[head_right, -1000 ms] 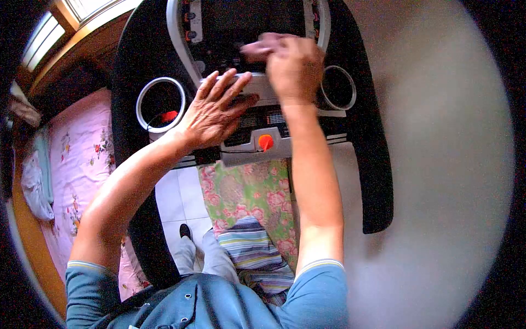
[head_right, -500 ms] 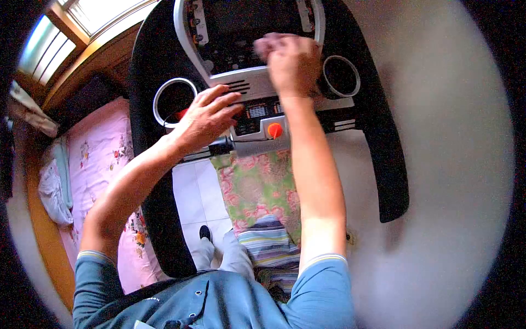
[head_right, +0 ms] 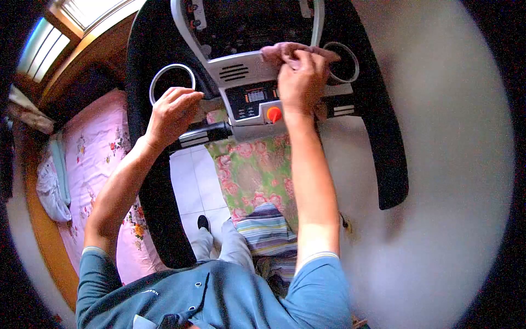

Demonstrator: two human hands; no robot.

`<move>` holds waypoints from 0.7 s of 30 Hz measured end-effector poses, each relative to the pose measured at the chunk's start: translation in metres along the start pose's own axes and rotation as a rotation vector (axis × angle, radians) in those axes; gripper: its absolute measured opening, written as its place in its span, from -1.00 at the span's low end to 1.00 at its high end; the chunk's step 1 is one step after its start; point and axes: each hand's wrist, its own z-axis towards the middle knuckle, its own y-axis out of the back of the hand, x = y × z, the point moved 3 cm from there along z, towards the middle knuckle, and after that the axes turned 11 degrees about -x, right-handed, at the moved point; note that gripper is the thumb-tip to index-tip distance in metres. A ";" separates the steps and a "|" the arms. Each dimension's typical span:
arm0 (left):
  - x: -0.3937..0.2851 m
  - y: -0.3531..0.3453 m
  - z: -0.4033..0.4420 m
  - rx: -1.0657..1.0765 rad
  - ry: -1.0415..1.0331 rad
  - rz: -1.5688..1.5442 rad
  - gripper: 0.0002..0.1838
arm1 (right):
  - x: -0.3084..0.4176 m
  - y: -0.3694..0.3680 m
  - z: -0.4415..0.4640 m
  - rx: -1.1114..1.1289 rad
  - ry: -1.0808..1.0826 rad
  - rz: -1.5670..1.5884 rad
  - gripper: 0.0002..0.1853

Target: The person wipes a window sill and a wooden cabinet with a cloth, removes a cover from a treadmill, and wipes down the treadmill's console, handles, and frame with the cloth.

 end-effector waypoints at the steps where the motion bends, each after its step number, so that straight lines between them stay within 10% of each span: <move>1: -0.001 -0.001 0.003 -0.020 -0.008 0.001 -0.72 | 0.009 -0.003 -0.004 0.009 -0.053 -0.005 -0.85; 4: 0.003 -0.007 0.006 -0.081 -0.027 0.018 -0.80 | 0.071 -0.005 -0.041 0.191 0.324 0.351 -0.85; 8: 0.012 -0.007 0.003 -0.076 0.029 0.034 -0.83 | 0.048 -0.004 -0.024 0.277 0.309 0.311 -0.87; 13: 0.010 -0.011 0.006 -0.022 0.012 0.030 -0.83 | -0.030 -0.001 0.006 0.030 -0.337 0.108 -0.84; 17: 0.008 -0.015 0.006 -0.003 -0.040 0.032 -0.80 | 0.057 0.002 -0.046 0.218 0.285 0.253 -0.82; 21: 0.001 -0.016 0.005 0.083 -0.120 0.012 -0.77 | 0.026 0.002 -0.026 0.357 0.364 0.218 -0.77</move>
